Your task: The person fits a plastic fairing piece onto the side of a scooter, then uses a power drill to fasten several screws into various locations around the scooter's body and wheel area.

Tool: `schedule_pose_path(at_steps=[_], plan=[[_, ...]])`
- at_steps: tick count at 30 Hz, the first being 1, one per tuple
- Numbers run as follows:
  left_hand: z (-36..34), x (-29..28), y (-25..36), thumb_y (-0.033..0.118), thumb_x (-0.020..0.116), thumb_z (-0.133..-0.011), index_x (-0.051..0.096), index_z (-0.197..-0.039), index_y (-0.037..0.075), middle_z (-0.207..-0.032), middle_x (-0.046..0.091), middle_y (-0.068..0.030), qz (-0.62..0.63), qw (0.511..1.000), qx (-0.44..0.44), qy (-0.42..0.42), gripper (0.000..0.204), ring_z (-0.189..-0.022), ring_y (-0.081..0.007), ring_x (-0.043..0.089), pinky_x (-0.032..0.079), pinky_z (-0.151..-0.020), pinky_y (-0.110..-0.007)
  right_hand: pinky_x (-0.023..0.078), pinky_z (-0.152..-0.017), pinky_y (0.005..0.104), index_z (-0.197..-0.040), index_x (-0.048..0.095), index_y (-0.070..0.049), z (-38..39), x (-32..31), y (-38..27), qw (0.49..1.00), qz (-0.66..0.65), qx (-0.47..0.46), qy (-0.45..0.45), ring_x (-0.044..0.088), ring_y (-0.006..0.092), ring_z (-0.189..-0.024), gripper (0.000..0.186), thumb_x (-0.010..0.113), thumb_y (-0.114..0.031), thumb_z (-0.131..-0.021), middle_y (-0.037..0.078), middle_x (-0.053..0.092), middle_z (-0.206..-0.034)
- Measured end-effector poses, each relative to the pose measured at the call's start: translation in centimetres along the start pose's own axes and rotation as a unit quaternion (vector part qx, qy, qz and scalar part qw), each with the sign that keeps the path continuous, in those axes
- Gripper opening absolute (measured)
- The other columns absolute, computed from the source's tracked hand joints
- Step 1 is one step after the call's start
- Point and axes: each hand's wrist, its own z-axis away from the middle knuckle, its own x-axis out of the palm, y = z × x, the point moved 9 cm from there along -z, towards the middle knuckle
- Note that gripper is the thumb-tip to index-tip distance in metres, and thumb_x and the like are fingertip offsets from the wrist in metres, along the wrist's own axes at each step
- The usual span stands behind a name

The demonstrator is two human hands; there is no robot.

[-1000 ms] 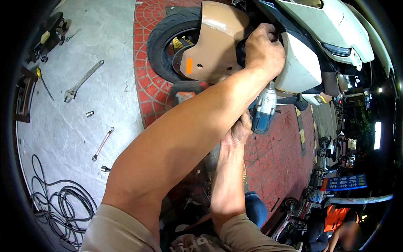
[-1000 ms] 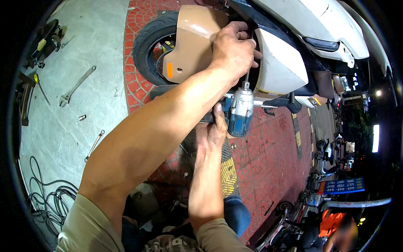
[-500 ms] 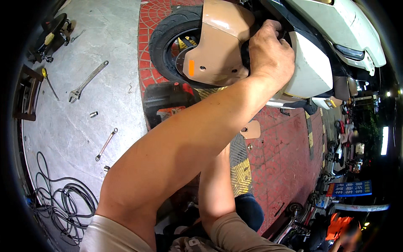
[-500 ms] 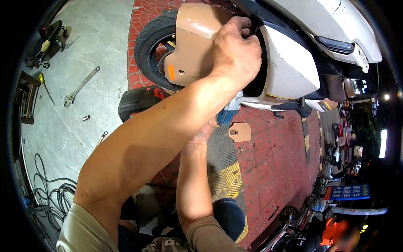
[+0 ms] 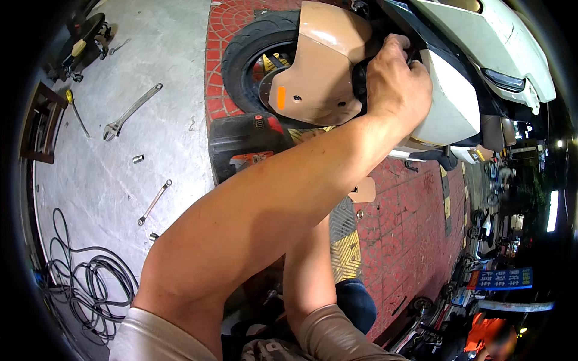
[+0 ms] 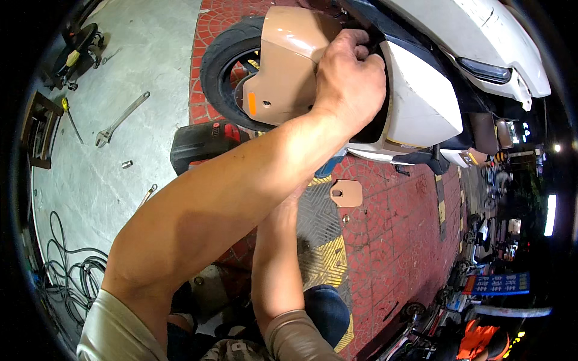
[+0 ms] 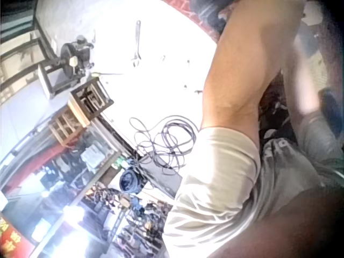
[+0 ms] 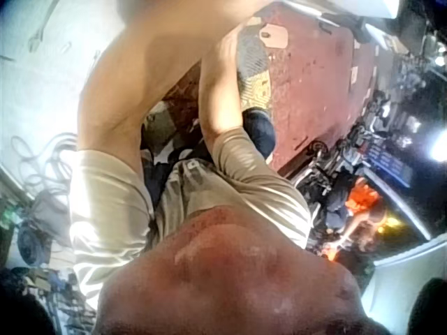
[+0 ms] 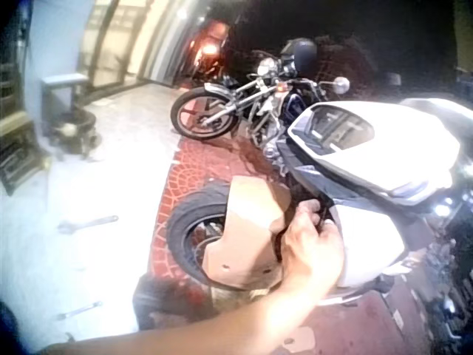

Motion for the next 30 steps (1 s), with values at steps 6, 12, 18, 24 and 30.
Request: schedule_pose_path(at_steps=[6, 12, 18, 24, 30], plan=[[-2.8, 0.6, -2.1, 0.031, 0.069, -0.092, 0.068, -0.1, -0.004, -0.086, 0.066, -0.0099, 0.142, 0.977, -0.161, -0.011, 0.036, -0.082, -0.0235, 0.062, 0.054, -0.072, -0.042, 0.052, -0.1, 0.0471, -0.128, 0.06, -0.006, -0.4, 1.9, -0.2, 0.994, 0.065, 0.029, 0.079, 0.065, 0.0267, -0.103, 0.045, 0.055, -0.039, -0.099, 0.01, 0.068, -0.11], [-3.8, -1.2, 0.5, 0.026, 0.082, -0.085, 0.067, -0.115, -0.013, -0.115, 0.072, -0.0277, 0.074, 0.974, -0.211, -0.039, 0.052, -0.102, -0.0336, 0.073, 0.055, -0.096, -0.038, 0.051, -0.081, 0.0342, -0.116, 0.064, -0.013, -0.9, 0.3, 0.2, 0.999, -0.015, 0.036, -0.004, 0.057, 0.0145, -0.074, 0.023, 0.062, -0.028, -0.099, -0.003, 0.056, -0.075], [-2.6, 1.3, 1.8, 0.032, 0.067, -0.096, 0.063, -0.125, -0.003, -0.122, 0.068, -0.0232, 0.182, 0.918, -0.257, -0.243, 0.046, -0.107, -0.0372, 0.064, 0.051, -0.091, -0.05, 0.045, -0.078, 0.0352, -0.11, 0.066, -0.017, -0.8, 2.0, -0.4, 0.999, -0.017, 0.017, -0.023, 0.052, 0.0126, -0.069, 0.015, 0.06, -0.028, -0.102, -0.005, 0.054, -0.073], [-4.4, 0.7, 0.3, 0.032, 0.074, -0.092, 0.066, -0.123, -0.006, -0.118, 0.07, -0.0239, 0.086, 0.956, -0.225, -0.165, 0.049, -0.106, -0.0355, 0.068, 0.054, -0.091, -0.049, 0.046, -0.078, 0.0367, -0.111, 0.068, -0.017, -1.2, 2.1, -0.4, 0.997, -0.03, 0.034, -0.057, 0.052, 0.0128, -0.069, 0.017, 0.059, -0.028, -0.102, -0.005, 0.054, -0.073], [-4.8, 0.2, 0.1, 0.032, 0.077, -0.091, 0.067, -0.122, -0.007, -0.115, 0.072, -0.0241, 0.046, 0.968, -0.206, -0.137, 0.05, -0.104, -0.0347, 0.071, 0.057, -0.089, -0.048, 0.046, -0.079, 0.0371, -0.113, 0.068, -0.017, -1.3, 2.0, 0.1, 0.998, -0.035, 0.046, -0.038, 0.051, 0.0129, -0.068, 0.019, 0.058, -0.029, -0.103, -0.005, 0.053, -0.072]])
